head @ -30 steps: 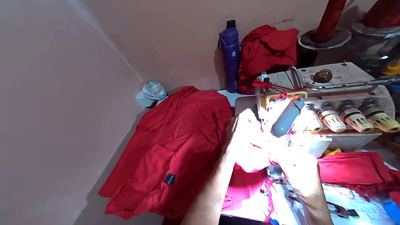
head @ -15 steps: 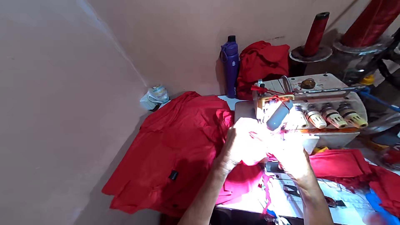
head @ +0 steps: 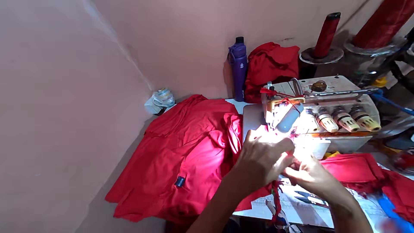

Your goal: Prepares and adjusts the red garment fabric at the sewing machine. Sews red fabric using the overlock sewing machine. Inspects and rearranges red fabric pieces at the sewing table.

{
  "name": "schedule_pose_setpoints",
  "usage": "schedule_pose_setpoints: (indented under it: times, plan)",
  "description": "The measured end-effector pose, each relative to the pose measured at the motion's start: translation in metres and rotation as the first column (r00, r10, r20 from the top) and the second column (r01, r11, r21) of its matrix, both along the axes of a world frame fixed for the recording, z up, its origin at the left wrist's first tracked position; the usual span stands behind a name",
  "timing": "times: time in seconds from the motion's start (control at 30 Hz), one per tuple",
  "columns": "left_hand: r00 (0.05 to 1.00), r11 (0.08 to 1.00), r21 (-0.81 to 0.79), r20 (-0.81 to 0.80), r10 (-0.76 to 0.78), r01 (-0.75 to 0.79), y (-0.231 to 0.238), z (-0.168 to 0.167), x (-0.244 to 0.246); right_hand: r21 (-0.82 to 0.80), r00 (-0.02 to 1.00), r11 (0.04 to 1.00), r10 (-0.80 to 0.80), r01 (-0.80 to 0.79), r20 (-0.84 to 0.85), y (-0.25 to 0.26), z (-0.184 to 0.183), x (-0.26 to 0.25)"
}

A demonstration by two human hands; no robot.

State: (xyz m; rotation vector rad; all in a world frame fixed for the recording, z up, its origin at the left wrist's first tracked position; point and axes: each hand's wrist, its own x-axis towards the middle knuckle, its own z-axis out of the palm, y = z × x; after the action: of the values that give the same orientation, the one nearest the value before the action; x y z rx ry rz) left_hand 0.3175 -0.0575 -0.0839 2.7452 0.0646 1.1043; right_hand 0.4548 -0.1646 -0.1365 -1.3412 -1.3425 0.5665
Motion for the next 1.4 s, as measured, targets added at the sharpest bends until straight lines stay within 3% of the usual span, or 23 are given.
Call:
schedule_pose_setpoints:
  times: [0.17,0.27,0.33,0.47,0.6,0.63,0.7,0.77,0.83,0.93,1.03,1.1,1.17,1.23,1.27,1.33,1.4]
  plan:
    - [0.982,0.970,-0.220,0.133,0.137,-0.106,0.022,-0.035,0.015,-0.100,0.924,0.988,0.072,-0.118,-0.376,-0.001,-0.002,-0.014]
    - [0.951,0.937,-0.282,0.169,0.259,-0.205,0.032,-0.048,0.019,-0.137,0.793,0.976,0.054,-0.171,-0.607,-0.004,-0.010,-0.018]
    - [0.951,0.912,-0.308,0.062,0.304,-0.272,0.037,-0.054,0.017,-0.128,0.705,0.972,0.049,-0.196,-0.707,-0.007,-0.014,-0.017]
    - [0.953,0.882,-0.368,-0.177,0.246,-0.295,0.040,-0.047,0.014,-0.102,0.689,0.975,0.063,-0.196,-0.722,-0.012,-0.016,-0.018]
    - [0.881,0.863,-0.330,-0.412,0.232,-0.382,0.038,-0.023,0.013,0.141,0.439,0.903,0.327,-0.405,-0.837,-0.016,-0.022,-0.009]
    - [0.860,0.863,-0.308,-0.451,0.237,-0.399,0.037,-0.019,0.013,0.195,0.417,0.886,0.379,-0.420,-0.826,-0.016,-0.022,-0.007]
    - [0.868,0.887,-0.264,-0.433,0.243,-0.380,0.040,-0.021,0.012,0.230,0.487,0.914,0.376,-0.334,-0.788,-0.016,-0.017,-0.003]
    - [0.906,0.914,-0.237,-0.353,0.235,-0.329,0.044,-0.025,0.009,0.215,0.594,0.964,0.265,-0.155,-0.759,-0.018,-0.009,0.006]
    - [0.949,0.933,-0.246,-0.242,0.204,-0.263,0.047,-0.029,0.009,0.161,0.596,0.987,0.129,0.000,-0.793,-0.018,0.002,0.014]
    - [0.998,0.921,-0.384,-0.042,0.054,-0.066,0.048,-0.037,0.010,-0.034,0.523,0.983,-0.124,0.179,-0.843,-0.009,0.027,0.008]
    - [1.000,0.791,-0.611,-0.015,-0.006,-0.004,0.033,-0.020,0.003,-0.064,0.553,0.981,-0.158,0.186,-0.818,0.003,0.026,0.008]
    - [0.999,0.862,-0.505,-0.026,0.041,-0.049,0.031,-0.013,0.005,-0.039,0.591,0.987,-0.126,0.157,-0.797,0.005,0.026,0.005]
    - [0.981,0.954,-0.232,-0.083,0.176,-0.191,0.035,-0.011,0.010,0.048,0.669,0.992,-0.040,0.113,-0.742,0.007,0.019,0.007]
    - [0.922,0.927,0.055,-0.092,0.375,-0.372,0.035,-0.009,0.012,0.110,0.724,0.991,0.021,0.077,-0.689,0.008,0.011,0.010]
    - [0.902,0.903,0.117,-0.084,0.423,-0.413,0.034,-0.009,0.010,0.116,0.747,0.991,0.025,0.071,-0.664,0.007,0.010,0.011]
    - [0.909,0.911,0.103,-0.087,0.408,-0.399,0.027,-0.005,0.001,0.109,0.777,0.991,0.009,0.077,-0.630,0.006,0.013,0.010]
    - [0.967,0.968,-0.046,-0.069,0.245,-0.248,0.020,-0.003,-0.009,0.098,0.802,0.992,-0.004,0.078,-0.598,0.005,0.015,0.010]
